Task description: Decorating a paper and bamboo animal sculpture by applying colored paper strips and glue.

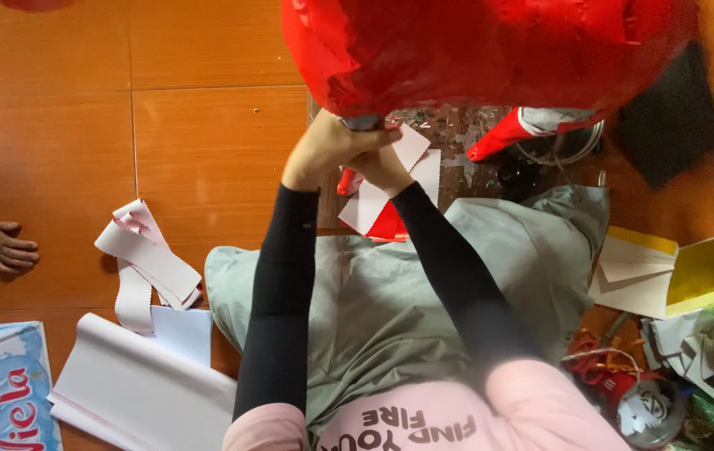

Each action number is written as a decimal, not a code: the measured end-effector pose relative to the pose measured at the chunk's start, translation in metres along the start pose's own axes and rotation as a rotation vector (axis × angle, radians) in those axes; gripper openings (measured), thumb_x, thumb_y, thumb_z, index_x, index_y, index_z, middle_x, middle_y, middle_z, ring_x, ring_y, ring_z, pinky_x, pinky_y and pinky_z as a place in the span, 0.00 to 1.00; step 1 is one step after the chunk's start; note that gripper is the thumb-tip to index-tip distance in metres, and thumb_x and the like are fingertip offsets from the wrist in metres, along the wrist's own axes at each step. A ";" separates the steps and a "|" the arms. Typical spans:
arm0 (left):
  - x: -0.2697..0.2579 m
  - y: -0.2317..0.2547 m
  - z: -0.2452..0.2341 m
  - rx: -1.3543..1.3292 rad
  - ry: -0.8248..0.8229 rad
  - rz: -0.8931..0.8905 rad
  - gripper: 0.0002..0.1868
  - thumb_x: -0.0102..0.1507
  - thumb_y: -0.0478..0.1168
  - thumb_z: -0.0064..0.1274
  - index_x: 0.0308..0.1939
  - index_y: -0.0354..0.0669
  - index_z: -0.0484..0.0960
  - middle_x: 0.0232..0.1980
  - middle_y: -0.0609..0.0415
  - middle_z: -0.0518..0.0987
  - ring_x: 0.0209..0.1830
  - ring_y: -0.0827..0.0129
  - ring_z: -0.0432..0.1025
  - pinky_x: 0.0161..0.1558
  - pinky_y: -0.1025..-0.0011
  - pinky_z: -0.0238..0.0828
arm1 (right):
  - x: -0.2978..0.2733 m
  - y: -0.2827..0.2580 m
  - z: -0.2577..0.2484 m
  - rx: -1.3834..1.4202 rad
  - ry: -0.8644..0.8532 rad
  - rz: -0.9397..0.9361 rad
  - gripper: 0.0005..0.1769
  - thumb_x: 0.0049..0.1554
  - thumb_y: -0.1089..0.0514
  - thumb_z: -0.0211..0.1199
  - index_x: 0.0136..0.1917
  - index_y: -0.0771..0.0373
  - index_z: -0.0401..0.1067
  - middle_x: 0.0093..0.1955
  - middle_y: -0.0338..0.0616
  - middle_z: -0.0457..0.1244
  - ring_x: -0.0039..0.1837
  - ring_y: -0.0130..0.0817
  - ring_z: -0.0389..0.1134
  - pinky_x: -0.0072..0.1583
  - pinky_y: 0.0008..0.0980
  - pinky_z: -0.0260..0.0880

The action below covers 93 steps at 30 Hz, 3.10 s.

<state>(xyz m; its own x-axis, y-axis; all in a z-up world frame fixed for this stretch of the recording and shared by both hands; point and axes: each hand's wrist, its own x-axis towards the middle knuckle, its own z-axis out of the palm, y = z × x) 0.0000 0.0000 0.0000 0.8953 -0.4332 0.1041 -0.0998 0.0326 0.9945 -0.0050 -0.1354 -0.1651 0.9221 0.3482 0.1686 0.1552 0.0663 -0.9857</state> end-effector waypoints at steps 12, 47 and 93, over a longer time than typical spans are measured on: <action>0.002 -0.037 0.089 0.090 0.920 0.207 0.36 0.61 0.34 0.62 0.70 0.36 0.61 0.56 0.45 0.79 0.53 0.63 0.77 0.57 0.67 0.76 | 0.011 -0.004 0.025 -0.198 0.220 -0.248 0.16 0.65 0.66 0.64 0.66 0.61 0.71 0.62 0.40 0.69 0.67 0.30 0.70 0.71 0.34 0.69; -0.046 -0.073 0.045 0.559 0.536 0.239 0.34 0.78 0.47 0.35 0.84 0.38 0.43 0.86 0.43 0.50 0.86 0.54 0.48 0.84 0.52 0.31 | -0.022 -0.023 0.017 -0.040 0.072 -0.003 0.28 0.65 0.55 0.62 0.73 0.66 0.61 0.66 0.46 0.66 0.65 0.32 0.67 0.64 0.35 0.69; -0.151 -0.284 0.017 0.693 0.723 -0.371 0.09 0.67 0.40 0.55 0.48 0.41 0.81 0.50 0.40 0.77 0.50 0.45 0.73 0.52 0.55 0.71 | -0.101 -0.017 -0.039 -0.337 0.466 0.042 0.26 0.71 0.56 0.57 0.80 0.63 0.64 0.76 0.49 0.61 0.75 0.39 0.66 0.77 0.40 0.71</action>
<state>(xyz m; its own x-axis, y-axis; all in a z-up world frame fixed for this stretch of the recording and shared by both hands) -0.1145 0.0414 -0.2980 0.9426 0.3339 0.0062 0.2108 -0.6094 0.7644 -0.0867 -0.2080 -0.1660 0.9768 -0.1102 0.1839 0.1492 -0.2666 -0.9522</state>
